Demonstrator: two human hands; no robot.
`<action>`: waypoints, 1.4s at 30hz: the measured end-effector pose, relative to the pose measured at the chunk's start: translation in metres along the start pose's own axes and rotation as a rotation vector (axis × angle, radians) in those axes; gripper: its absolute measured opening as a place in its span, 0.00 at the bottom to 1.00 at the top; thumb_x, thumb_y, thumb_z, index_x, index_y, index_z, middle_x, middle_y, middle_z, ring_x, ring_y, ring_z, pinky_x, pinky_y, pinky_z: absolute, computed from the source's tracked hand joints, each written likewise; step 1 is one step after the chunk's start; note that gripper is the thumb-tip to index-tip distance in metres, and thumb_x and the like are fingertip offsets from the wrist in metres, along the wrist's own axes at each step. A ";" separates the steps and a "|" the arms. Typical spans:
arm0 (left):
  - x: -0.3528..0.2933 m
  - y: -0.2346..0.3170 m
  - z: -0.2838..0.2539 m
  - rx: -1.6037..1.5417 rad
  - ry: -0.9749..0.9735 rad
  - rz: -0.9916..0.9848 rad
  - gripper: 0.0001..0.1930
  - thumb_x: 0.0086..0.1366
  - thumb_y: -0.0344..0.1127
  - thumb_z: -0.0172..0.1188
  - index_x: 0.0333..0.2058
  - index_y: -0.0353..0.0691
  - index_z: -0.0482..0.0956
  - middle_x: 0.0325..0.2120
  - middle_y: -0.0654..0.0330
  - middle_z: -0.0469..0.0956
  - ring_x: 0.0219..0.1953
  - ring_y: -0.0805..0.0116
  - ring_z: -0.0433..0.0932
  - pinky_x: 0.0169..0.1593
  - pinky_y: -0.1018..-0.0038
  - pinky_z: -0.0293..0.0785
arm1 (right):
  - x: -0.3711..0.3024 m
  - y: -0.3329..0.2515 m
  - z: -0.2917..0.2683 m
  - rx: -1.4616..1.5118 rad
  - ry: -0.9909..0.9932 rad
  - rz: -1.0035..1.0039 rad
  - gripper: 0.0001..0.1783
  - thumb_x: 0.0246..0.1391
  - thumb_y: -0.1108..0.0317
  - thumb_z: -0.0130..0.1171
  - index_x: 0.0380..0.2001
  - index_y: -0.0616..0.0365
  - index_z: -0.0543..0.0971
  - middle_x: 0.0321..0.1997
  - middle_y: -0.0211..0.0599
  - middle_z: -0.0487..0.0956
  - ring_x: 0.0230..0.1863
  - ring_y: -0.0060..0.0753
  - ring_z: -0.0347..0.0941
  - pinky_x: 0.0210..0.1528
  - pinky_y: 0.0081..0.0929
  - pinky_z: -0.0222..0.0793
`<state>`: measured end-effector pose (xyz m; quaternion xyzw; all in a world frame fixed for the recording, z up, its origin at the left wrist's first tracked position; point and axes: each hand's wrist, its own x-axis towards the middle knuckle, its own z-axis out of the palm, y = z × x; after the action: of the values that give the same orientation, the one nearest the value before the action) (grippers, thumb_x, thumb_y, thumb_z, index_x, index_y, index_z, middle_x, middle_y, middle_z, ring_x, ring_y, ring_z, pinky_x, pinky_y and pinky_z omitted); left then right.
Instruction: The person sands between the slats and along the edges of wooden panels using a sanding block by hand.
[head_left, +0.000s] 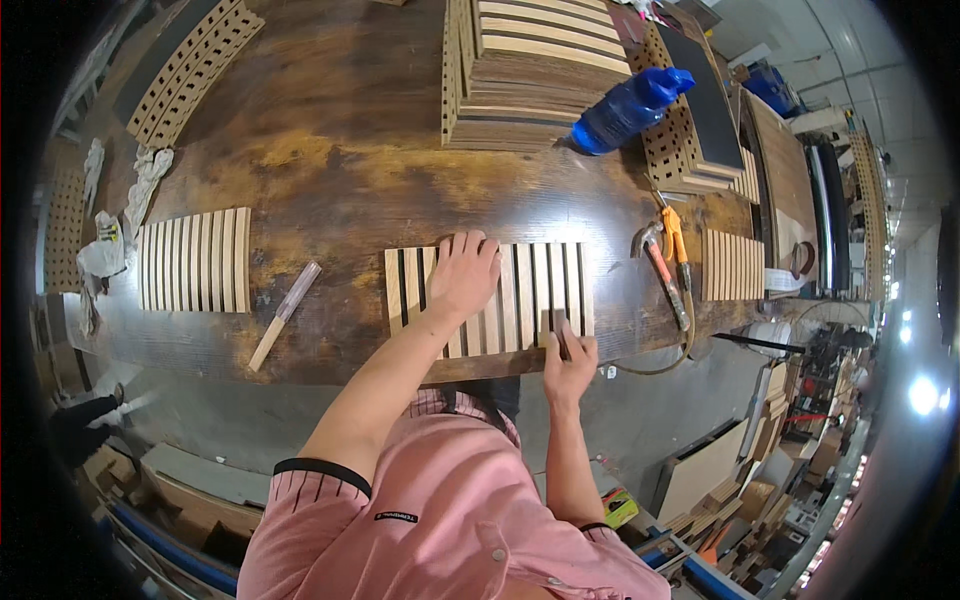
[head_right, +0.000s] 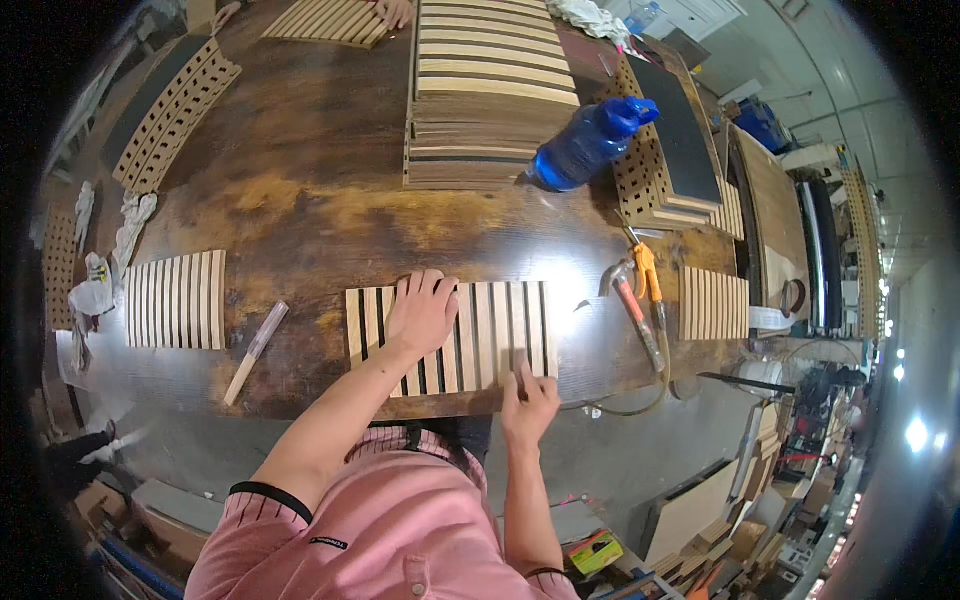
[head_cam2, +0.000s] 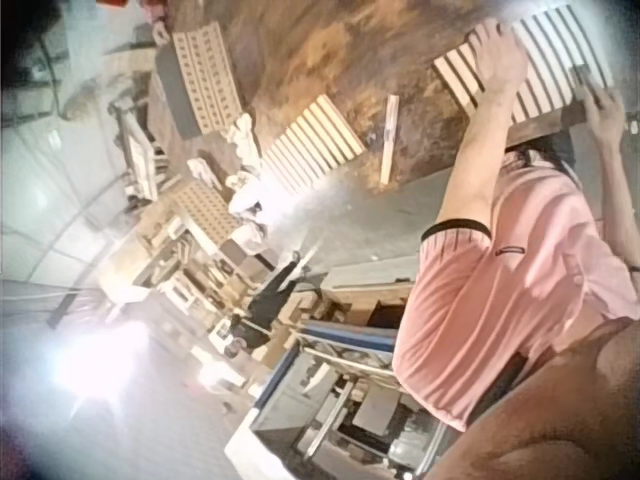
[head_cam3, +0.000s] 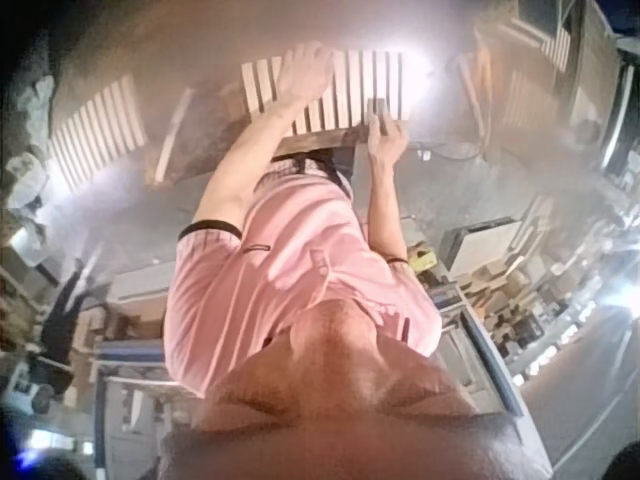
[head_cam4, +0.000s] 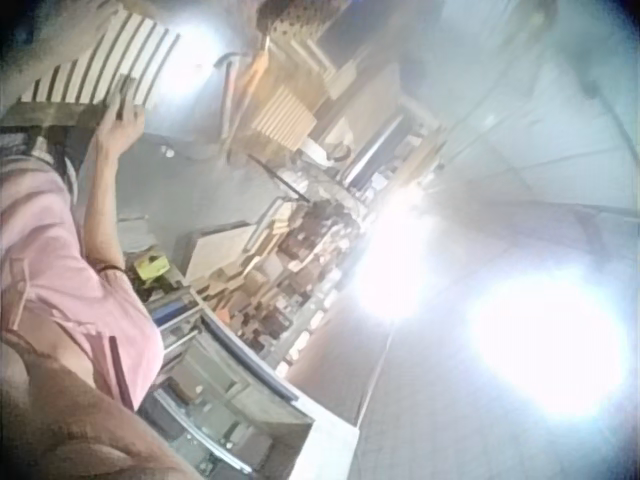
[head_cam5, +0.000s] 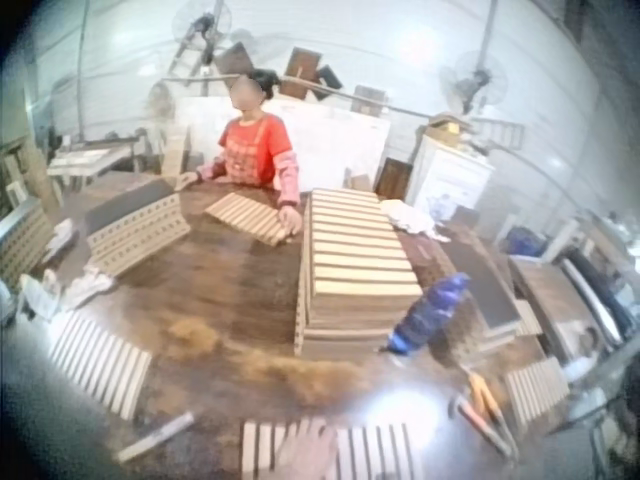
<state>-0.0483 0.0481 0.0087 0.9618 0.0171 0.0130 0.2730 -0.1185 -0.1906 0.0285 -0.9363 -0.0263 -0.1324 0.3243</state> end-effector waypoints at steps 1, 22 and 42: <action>0.001 0.000 0.001 -0.003 0.008 -0.007 0.17 0.76 0.41 0.52 0.57 0.41 0.76 0.52 0.53 0.74 0.59 0.52 0.70 0.65 0.52 0.63 | 0.003 0.007 0.011 -0.007 -0.028 -0.035 0.18 0.51 0.71 0.74 0.48 0.55 0.90 0.27 0.38 0.72 0.29 0.42 0.71 0.33 0.41 0.68; -0.007 0.000 0.006 0.067 0.086 0.039 0.17 0.75 0.40 0.55 0.57 0.41 0.78 0.51 0.53 0.74 0.56 0.51 0.71 0.62 0.52 0.65 | 0.009 -0.001 0.023 -0.067 -0.043 -0.105 0.19 0.47 0.71 0.75 0.45 0.49 0.91 0.24 0.38 0.75 0.27 0.40 0.71 0.33 0.37 0.68; 0.000 -0.001 0.006 0.058 0.008 0.020 0.17 0.76 0.42 0.52 0.57 0.42 0.76 0.52 0.53 0.73 0.59 0.50 0.70 0.64 0.50 0.64 | -0.028 -0.007 -0.045 0.089 -0.102 0.127 0.19 0.55 0.70 0.72 0.51 0.54 0.89 0.31 0.40 0.77 0.34 0.43 0.75 0.40 0.39 0.73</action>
<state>-0.0486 0.0456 0.0037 0.9693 0.0090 0.0189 0.2449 -0.1571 -0.2119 0.0589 -0.9262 0.0108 -0.0626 0.3717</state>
